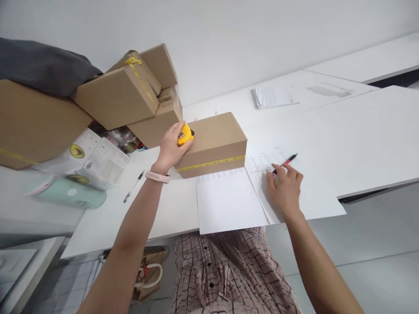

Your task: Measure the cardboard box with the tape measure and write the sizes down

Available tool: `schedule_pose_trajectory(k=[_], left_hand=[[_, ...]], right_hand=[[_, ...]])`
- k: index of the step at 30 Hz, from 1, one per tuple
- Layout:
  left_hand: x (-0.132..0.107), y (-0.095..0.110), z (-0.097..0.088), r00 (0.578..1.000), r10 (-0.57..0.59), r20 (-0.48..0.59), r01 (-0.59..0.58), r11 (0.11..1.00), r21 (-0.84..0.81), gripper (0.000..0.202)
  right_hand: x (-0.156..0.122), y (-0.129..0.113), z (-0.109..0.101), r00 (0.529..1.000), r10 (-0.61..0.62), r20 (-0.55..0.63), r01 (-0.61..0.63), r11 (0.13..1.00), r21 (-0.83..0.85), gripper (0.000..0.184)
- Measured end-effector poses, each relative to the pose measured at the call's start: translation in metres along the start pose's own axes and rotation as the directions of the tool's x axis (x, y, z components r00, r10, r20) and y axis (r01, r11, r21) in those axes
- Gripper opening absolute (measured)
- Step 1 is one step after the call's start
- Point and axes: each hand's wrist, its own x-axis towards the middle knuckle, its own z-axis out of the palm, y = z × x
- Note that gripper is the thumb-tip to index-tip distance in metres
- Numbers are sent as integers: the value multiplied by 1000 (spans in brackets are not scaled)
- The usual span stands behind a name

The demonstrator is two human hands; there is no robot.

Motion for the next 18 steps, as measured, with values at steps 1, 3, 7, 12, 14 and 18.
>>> schedule_pose_trajectory(k=[1,3,7,12,14,18], left_hand=[[-2,3,1,1000,-1,-8,1,1000,16,60],[-12,12,1,998,12,-57,-8,997,71,59],[-53,32,-3,980,-4,-197,29,992,123,66],[-127,29,17,797,-552,-244,416,796,-440,70],[-147,21,31,669,-742,-44,531,518,-671,82],[-151,9,48,621,-769,154,572,309,-760,89]], right_hand=[[8,3,1,999,49,8,-49,998,-40,51],[23,10,4,995,102,9,-101,991,-89,53],[40,27,18,1000,-6,-19,5,997,-76,43],[45,47,27,996,-65,-66,62,997,-37,35],[46,52,27,994,-83,-76,82,996,-24,33],[47,51,23,998,4,-70,-10,997,-82,42]])
